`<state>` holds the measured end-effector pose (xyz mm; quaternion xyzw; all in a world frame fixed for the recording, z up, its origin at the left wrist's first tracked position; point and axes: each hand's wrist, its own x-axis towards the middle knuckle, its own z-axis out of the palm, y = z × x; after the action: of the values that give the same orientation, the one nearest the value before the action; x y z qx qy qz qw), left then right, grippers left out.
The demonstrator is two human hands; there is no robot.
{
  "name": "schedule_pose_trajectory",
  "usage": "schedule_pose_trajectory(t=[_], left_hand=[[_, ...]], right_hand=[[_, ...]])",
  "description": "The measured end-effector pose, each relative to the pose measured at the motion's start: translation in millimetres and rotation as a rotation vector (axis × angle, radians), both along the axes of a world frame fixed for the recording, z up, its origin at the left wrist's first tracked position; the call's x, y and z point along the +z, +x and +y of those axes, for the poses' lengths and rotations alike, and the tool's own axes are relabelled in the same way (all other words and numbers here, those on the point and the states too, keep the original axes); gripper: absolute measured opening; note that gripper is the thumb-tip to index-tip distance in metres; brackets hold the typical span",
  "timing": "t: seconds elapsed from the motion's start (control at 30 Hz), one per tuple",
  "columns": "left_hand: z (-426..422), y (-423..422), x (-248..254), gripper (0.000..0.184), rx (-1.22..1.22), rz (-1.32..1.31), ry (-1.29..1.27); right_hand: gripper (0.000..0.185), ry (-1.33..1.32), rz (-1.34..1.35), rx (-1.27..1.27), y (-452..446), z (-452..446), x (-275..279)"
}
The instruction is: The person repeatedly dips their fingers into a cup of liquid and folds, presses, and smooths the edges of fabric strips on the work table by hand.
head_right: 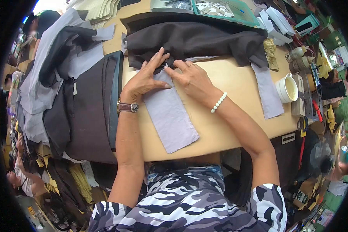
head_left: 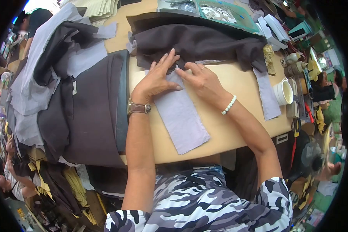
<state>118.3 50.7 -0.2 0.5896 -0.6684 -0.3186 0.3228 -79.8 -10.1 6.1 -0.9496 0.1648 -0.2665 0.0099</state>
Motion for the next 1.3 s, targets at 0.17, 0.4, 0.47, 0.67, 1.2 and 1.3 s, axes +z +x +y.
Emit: schedule_pose_trajectory(t=[0.17, 0.4, 0.47, 0.67, 1.2, 1.3], left_hand=[[0, 0, 1, 0.120, -0.005, -0.001, 0.009], [-1, 1, 1, 0.119, -0.015, -0.009, 0.005], [-1, 1, 1, 0.120, -0.011, -0.022, 0.004], [-2, 1, -1, 0.121, -0.017, -0.017, 0.001], [-1, -1, 1, 0.131, -0.004, -0.066, 0.006], [-1, -2, 1, 0.133, -0.009, -0.086, 0.004]], right_hand=[[0.033, 0.143, -0.044, 0.009, -5, -1, 1], [0.031, 0.169, -0.049, -0.024, -2, 0, -2], [0.033, 0.234, -0.076, -0.033, -3, 0, -4], [0.039, 0.277, -0.124, -0.043, 3, -3, -10], [0.027, 0.152, -0.068, -0.009, 0, 3, -7], [0.024, 0.212, -0.127, -0.023, 3, -1, -12]])
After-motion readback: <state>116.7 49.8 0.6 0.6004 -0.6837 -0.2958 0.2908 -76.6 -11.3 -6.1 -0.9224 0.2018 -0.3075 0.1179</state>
